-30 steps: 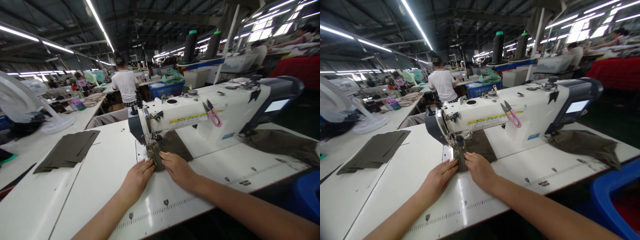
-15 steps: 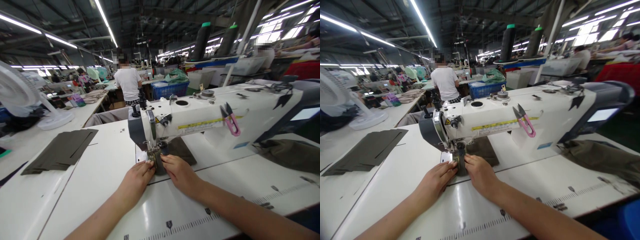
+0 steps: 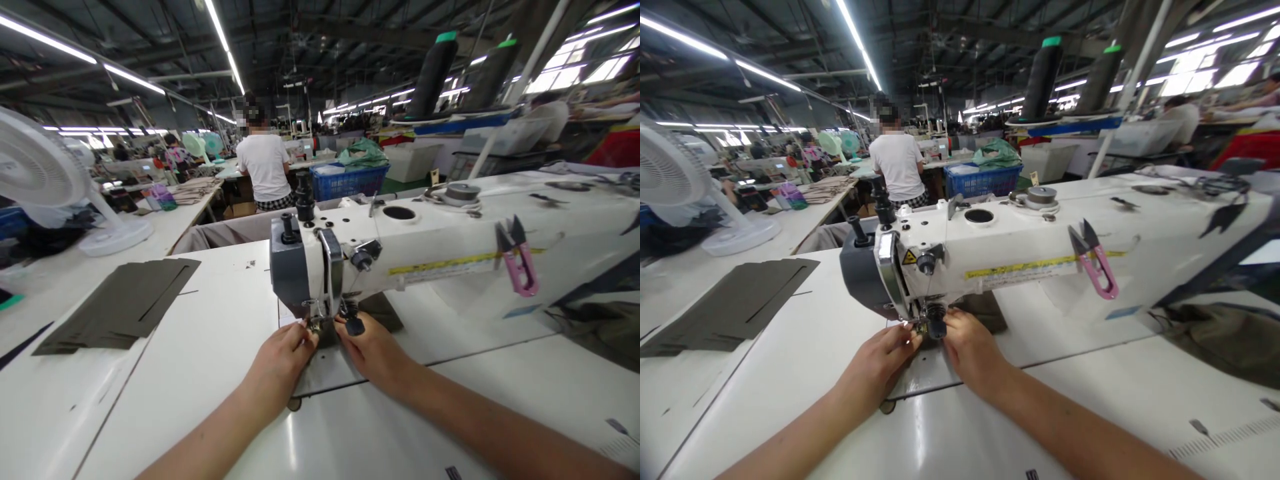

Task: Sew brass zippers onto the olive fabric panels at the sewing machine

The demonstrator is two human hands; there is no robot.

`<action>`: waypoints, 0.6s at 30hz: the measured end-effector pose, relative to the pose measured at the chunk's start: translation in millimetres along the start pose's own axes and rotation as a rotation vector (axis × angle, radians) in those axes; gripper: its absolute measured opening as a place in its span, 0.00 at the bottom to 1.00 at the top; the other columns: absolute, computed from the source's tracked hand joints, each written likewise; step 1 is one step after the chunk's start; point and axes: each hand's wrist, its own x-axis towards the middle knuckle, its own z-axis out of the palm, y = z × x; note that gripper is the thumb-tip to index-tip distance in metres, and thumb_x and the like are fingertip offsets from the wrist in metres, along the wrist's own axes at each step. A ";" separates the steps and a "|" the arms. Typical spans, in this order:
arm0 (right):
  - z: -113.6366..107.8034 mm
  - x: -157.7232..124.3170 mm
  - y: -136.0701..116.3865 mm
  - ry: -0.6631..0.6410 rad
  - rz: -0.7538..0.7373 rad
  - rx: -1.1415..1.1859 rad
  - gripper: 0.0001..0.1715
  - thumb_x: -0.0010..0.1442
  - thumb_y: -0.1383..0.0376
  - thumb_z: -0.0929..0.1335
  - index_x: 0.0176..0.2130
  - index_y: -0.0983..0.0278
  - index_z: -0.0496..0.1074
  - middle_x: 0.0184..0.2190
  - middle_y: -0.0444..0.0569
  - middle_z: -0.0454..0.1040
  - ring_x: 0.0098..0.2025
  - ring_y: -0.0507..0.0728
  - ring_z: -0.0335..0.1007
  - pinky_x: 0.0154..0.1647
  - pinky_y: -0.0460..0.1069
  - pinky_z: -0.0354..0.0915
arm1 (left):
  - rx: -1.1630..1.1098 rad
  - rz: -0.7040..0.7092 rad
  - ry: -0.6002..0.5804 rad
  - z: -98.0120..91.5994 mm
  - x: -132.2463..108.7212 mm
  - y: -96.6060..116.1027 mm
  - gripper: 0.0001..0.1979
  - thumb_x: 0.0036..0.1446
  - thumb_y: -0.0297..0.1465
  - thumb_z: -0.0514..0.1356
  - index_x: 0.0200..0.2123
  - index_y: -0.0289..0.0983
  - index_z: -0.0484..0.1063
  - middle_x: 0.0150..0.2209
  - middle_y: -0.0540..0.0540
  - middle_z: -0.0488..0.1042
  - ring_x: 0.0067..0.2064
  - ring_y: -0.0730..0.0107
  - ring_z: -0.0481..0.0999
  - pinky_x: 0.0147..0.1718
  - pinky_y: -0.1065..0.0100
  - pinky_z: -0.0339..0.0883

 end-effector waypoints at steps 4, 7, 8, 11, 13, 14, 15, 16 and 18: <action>1.0 1.7 1.7 0.002 -0.020 -0.018 0.14 0.57 0.74 0.58 0.28 0.67 0.69 0.28 0.53 0.72 0.34 0.58 0.67 0.39 0.52 0.65 | 0.008 -0.019 0.016 3.5 -1.1 -1.3 0.13 0.63 0.28 0.45 0.41 0.33 0.68 0.36 0.41 0.69 0.40 0.65 0.71 0.39 0.64 0.70; 2.7 2.4 3.6 -0.005 -0.030 -0.042 0.14 0.56 0.74 0.58 0.28 0.67 0.69 0.27 0.52 0.71 0.32 0.57 0.67 0.37 0.51 0.65 | 0.028 -0.036 0.002 5.4 1.4 -3.1 0.14 0.63 0.27 0.45 0.37 0.33 0.70 0.33 0.42 0.69 0.35 0.66 0.70 0.35 0.65 0.70; 3.3 2.4 4.1 -0.008 -0.028 -0.050 0.14 0.56 0.74 0.58 0.28 0.67 0.70 0.26 0.52 0.71 0.31 0.57 0.67 0.36 0.51 0.65 | 0.038 -0.036 0.001 5.7 2.5 -3.6 0.14 0.63 0.27 0.45 0.36 0.33 0.70 0.32 0.42 0.69 0.33 0.67 0.70 0.34 0.65 0.70; 5.0 2.1 5.1 -0.013 -0.026 -0.066 0.14 0.56 0.74 0.57 0.28 0.67 0.70 0.26 0.52 0.72 0.31 0.57 0.67 0.36 0.50 0.65 | 0.064 -0.022 0.012 5.7 4.7 -4.2 0.14 0.62 0.26 0.46 0.33 0.32 0.71 0.31 0.42 0.69 0.33 0.66 0.70 0.32 0.65 0.70; 5.9 1.8 5.3 -0.011 -0.029 -0.067 0.15 0.56 0.74 0.57 0.28 0.67 0.70 0.26 0.52 0.72 0.31 0.57 0.67 0.35 0.50 0.65 | 0.070 -0.021 0.014 5.3 4.6 -3.8 0.12 0.62 0.26 0.48 0.34 0.33 0.71 0.32 0.42 0.69 0.34 0.65 0.71 0.33 0.65 0.70; 6.3 1.7 5.4 -0.006 -0.029 -0.068 0.15 0.56 0.74 0.57 0.29 0.67 0.70 0.27 0.52 0.72 0.32 0.57 0.67 0.35 0.50 0.65 | 0.071 -0.025 0.011 5.1 4.2 -3.5 0.11 0.61 0.25 0.48 0.35 0.33 0.71 0.32 0.42 0.69 0.35 0.65 0.71 0.34 0.64 0.70; 6.7 1.6 5.5 -0.003 -0.029 -0.068 0.15 0.56 0.74 0.57 0.29 0.67 0.70 0.27 0.53 0.72 0.32 0.57 0.67 0.35 0.50 0.65 | 0.071 -0.030 0.010 4.9 3.7 -3.2 0.10 0.61 0.25 0.49 0.35 0.33 0.70 0.33 0.42 0.70 0.35 0.65 0.71 0.34 0.64 0.70; 7.0 1.6 5.6 -0.001 -0.025 -0.067 0.15 0.56 0.74 0.57 0.29 0.67 0.70 0.27 0.53 0.72 0.32 0.57 0.67 0.35 0.50 0.65 | 0.069 -0.034 0.013 4.8 3.2 -3.0 0.09 0.60 0.25 0.50 0.35 0.33 0.70 0.33 0.42 0.70 0.35 0.65 0.71 0.34 0.64 0.70; 7.4 1.7 6.1 -0.003 -0.009 -0.065 0.15 0.56 0.74 0.57 0.29 0.67 0.71 0.28 0.53 0.72 0.32 0.57 0.67 0.36 0.50 0.65 | 0.057 -0.035 0.024 4.8 2.5 -3.0 0.08 0.60 0.24 0.51 0.35 0.33 0.70 0.32 0.42 0.70 0.34 0.65 0.71 0.34 0.64 0.70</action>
